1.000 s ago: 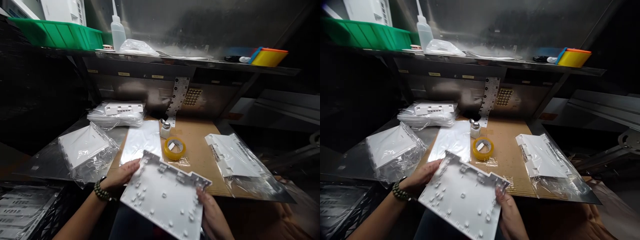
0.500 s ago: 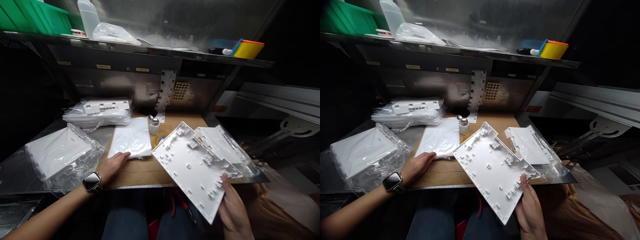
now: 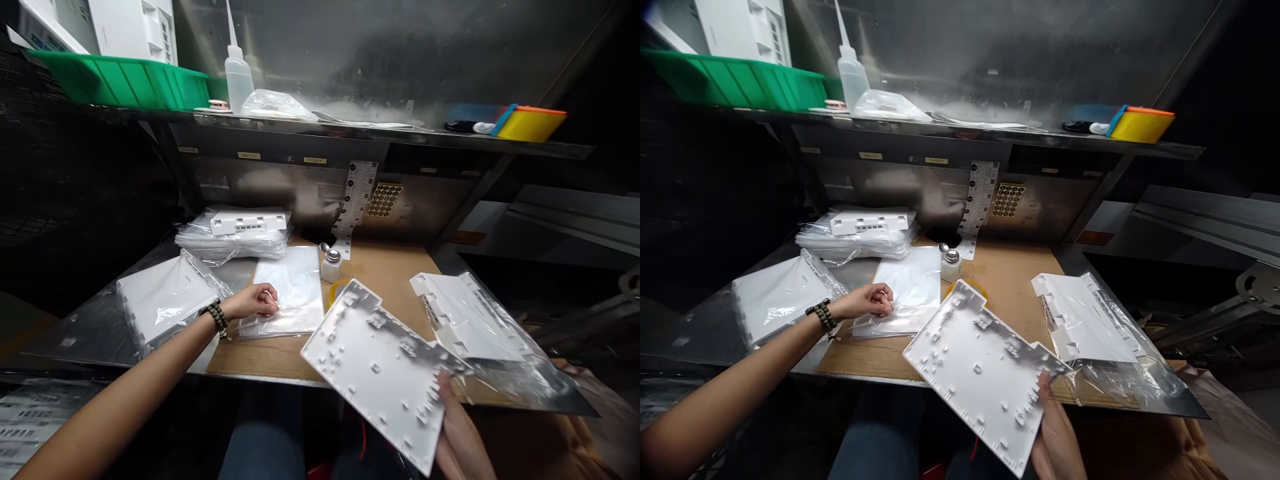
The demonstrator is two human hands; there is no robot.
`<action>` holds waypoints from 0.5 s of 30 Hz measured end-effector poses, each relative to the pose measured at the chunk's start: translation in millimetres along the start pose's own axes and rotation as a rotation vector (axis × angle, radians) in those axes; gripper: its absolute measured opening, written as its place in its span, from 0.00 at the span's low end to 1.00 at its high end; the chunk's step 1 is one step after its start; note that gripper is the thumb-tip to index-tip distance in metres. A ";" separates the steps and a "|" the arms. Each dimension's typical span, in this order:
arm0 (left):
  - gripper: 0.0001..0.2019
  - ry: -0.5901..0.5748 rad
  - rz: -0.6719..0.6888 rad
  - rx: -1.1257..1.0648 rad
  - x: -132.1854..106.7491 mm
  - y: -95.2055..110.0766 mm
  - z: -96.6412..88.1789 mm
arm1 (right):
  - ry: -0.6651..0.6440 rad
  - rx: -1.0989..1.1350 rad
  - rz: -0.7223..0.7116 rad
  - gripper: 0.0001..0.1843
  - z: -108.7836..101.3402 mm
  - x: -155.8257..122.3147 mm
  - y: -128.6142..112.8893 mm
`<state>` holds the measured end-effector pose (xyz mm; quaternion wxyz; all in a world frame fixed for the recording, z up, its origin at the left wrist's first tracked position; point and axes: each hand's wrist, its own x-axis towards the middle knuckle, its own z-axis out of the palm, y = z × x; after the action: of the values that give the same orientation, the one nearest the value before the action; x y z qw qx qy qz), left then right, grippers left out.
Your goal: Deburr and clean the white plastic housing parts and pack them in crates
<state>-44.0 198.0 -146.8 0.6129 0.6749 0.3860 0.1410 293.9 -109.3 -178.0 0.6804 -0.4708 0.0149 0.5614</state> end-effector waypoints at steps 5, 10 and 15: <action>0.16 -0.035 0.094 -0.021 6.9 -5.2 20.6 | -0.279 -0.086 0.164 0.35 58.4 5.5 45.7; 0.11 -0.062 0.230 0.068 20.7 -10.8 47.5 | -0.544 -0.118 0.133 0.33 136.1 19.4 80.7; 0.13 0.022 0.331 0.202 17.1 -10.5 40.9 | -0.551 -0.112 0.116 0.31 158.7 29.9 81.2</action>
<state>-9.2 179.9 -170.0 0.5062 0.7857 0.2887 0.2076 161.1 11.4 -156.8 0.5983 -0.3357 -0.1747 0.7062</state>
